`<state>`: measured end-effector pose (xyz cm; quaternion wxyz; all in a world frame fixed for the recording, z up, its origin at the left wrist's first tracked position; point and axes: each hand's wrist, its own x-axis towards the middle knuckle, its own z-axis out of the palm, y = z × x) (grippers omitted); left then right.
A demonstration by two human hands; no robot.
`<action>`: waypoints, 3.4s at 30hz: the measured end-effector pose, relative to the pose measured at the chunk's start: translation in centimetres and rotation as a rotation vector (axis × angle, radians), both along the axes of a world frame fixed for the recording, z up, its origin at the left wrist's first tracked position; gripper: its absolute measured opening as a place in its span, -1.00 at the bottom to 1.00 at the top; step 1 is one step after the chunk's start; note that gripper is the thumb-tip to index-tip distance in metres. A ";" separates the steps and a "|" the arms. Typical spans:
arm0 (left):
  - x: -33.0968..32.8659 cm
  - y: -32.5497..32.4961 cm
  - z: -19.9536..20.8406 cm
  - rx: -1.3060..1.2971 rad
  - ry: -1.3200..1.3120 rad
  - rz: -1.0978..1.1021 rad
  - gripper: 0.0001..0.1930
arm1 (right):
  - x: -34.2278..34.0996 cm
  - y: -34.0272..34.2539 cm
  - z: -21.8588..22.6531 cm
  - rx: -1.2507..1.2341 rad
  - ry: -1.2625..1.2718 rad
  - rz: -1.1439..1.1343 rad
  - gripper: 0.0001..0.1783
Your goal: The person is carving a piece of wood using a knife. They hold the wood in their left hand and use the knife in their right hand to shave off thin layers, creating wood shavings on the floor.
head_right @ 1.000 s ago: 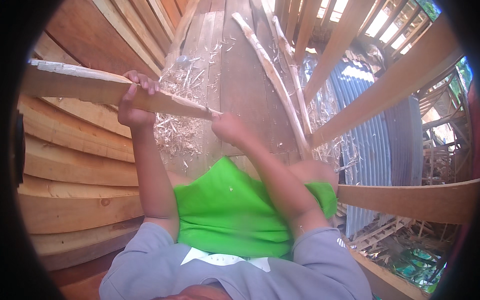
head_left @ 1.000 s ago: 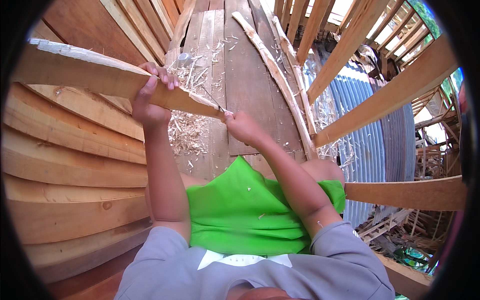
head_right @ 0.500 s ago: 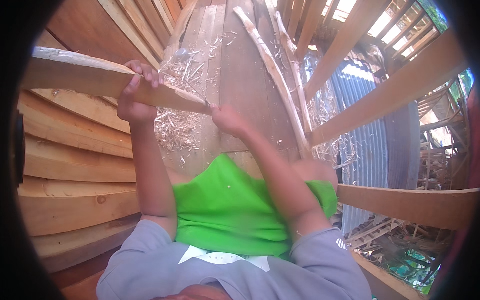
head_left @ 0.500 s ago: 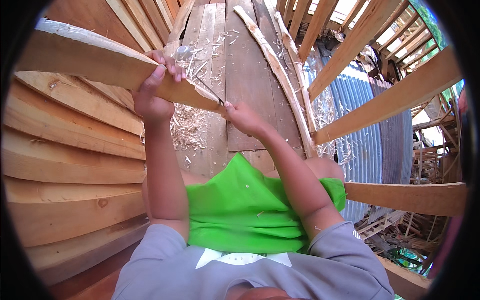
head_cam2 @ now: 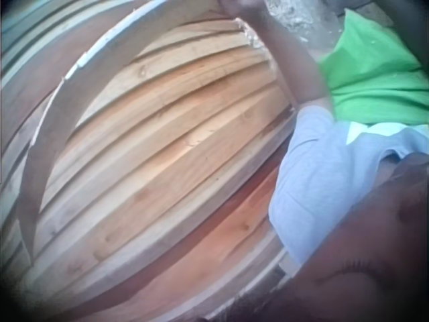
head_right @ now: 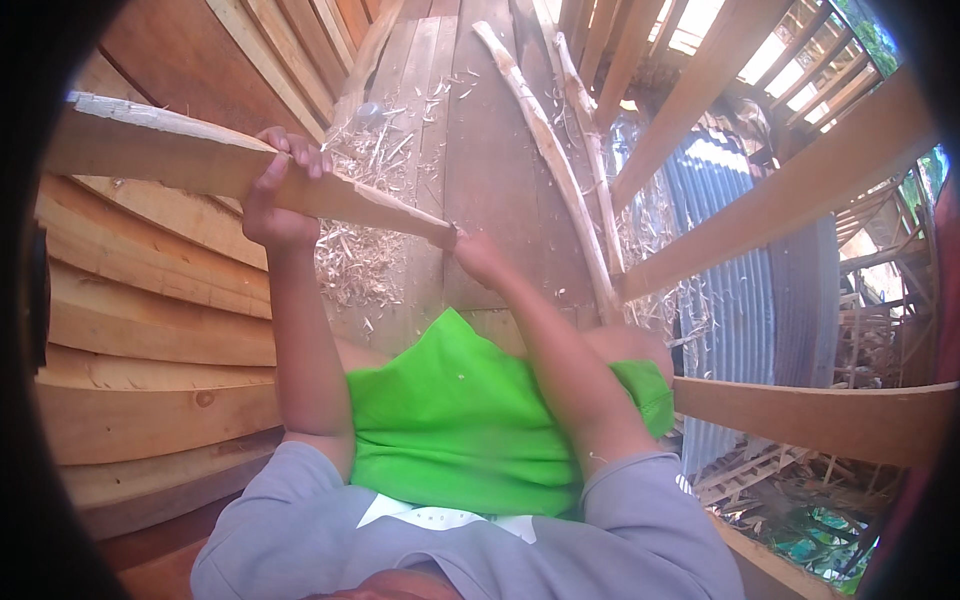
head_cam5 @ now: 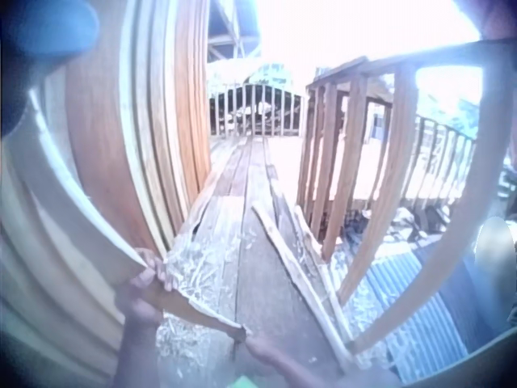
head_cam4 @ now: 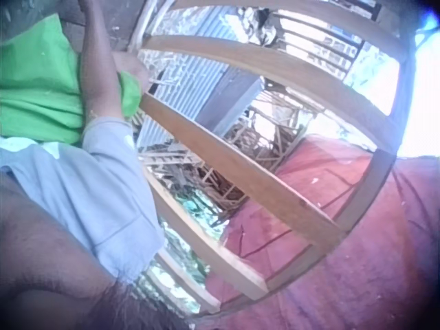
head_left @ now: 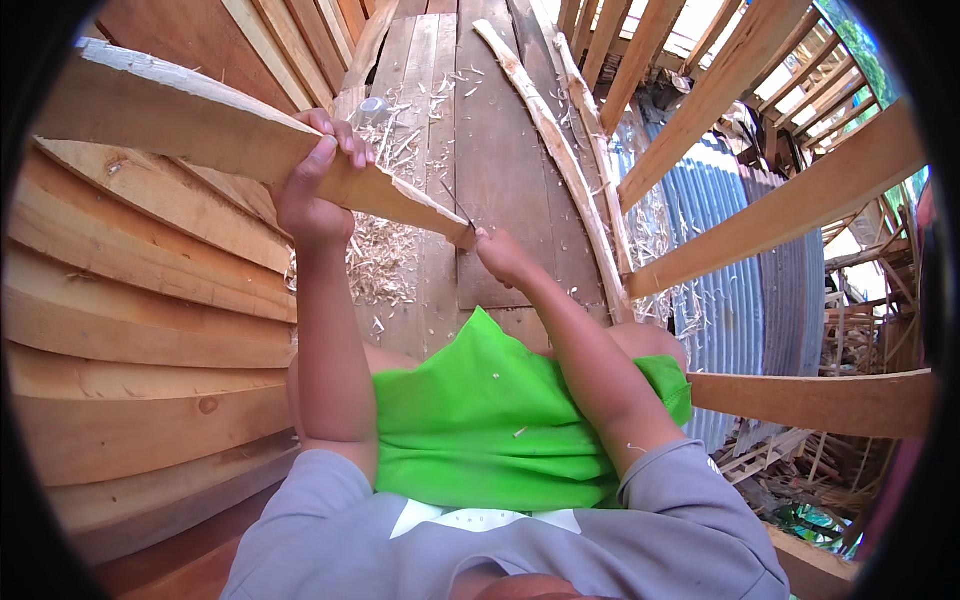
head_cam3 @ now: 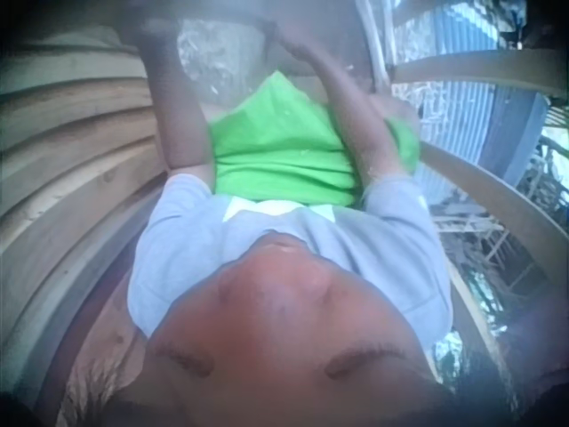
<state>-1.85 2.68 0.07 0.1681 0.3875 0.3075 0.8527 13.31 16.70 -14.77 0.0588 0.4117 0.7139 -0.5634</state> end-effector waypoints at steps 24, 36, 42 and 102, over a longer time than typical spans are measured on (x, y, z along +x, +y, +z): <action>-0.2 -0.3 -0.4 -0.009 0.018 0.034 -0.78 | -0.4 -1.0 0.4 0.017 0.018 0.035 -0.51; 0.7 1.0 0.1 0.023 -0.077 0.207 -0.82 | -0.9 -1.2 2.7 -0.067 0.008 0.094 -0.44; 0.7 0.9 0.3 0.029 -0.143 0.312 -0.82 | -1.3 -1.2 0.2 -0.089 -0.021 0.012 -0.43; 1.0 0.7 0.3 0.009 -0.012 0.071 -0.76 | -0.3 -0.2 -2.0 0.095 -0.015 -0.032 -0.41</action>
